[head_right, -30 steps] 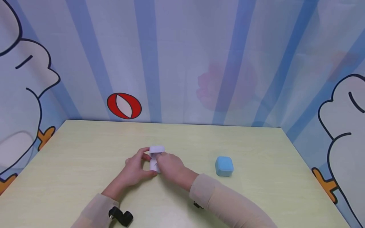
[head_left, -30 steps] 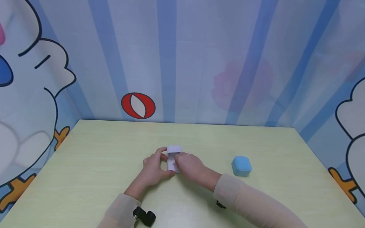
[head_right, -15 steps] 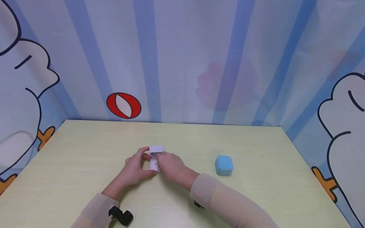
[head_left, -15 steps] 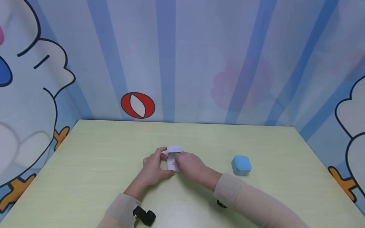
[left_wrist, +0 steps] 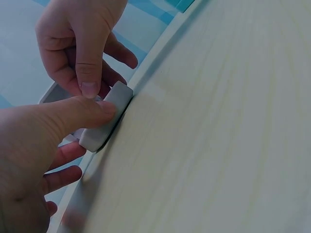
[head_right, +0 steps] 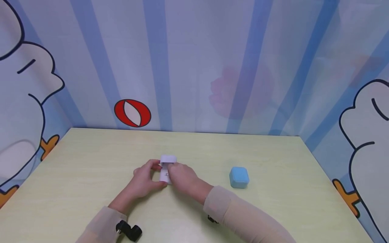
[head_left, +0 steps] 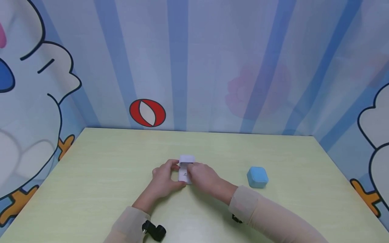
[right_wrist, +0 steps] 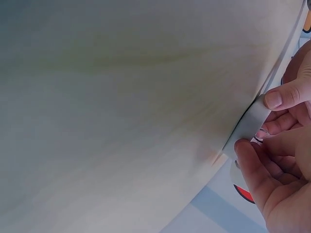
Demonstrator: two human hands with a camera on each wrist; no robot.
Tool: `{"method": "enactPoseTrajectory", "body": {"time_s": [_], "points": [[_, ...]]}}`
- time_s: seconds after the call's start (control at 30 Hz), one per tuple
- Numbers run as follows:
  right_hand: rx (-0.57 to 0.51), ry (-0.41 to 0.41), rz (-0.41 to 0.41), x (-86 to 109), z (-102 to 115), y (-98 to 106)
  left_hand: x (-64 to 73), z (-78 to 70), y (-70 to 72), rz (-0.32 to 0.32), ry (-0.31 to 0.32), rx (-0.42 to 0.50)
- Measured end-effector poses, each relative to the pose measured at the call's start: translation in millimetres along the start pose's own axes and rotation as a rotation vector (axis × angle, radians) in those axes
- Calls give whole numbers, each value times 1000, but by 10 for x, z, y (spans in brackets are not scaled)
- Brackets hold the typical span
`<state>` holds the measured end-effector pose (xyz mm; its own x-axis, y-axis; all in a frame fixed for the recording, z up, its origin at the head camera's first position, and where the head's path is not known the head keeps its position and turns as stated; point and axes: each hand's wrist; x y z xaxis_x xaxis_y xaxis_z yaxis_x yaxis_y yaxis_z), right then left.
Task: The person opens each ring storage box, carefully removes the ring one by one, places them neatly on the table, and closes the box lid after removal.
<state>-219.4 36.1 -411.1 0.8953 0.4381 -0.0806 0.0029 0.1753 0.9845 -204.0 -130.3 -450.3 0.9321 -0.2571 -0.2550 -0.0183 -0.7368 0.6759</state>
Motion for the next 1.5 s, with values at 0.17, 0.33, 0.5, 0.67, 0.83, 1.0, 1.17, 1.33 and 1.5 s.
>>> {"method": "enactPoseTrajectory", "body": {"time_s": [0.17, 0.33, 0.5, 0.67, 0.83, 1.0, 1.17, 1.33, 1.5], "points": [[-17, -1, 0, 8, -2, 6, -1, -3, -5, -2, 4, -10], [-49, -4, 7, 6, -13, 8, 2, 1, -7, -1, 9, -12], [-75, -9, 13, 3, -24, 8, 0, -6, -4, -3, 10, -3], [-88, -15, 14, 12, -20, 12, 2, -16, 0, -2, 16, 1], [-94, -24, 19, 13, -18, 16, 4, -23, 0, 1, 23, -1], [-105, -36, 33, 11, -19, 19, 6, -37, 3, -2, 22, 2], [-122, -34, 24, 14, -23, 16, 7, -39, 5, -4, 19, 2], [-156, -40, 19, 14, -31, 15, 6, -32, 5, -5, 18, 1], [-164, -40, 26, 14, -38, 18, 4, -28, 5, -1, 24, 1]]}}
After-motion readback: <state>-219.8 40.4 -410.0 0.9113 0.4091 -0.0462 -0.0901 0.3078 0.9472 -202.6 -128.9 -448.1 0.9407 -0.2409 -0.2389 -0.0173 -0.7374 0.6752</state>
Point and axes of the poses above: each hand's wrist, its own x-axis away from the middle knuckle, its own y-axis out of the back of the hand, z = x × y, and after that the axes turned 13 degrees about -y, right-handed
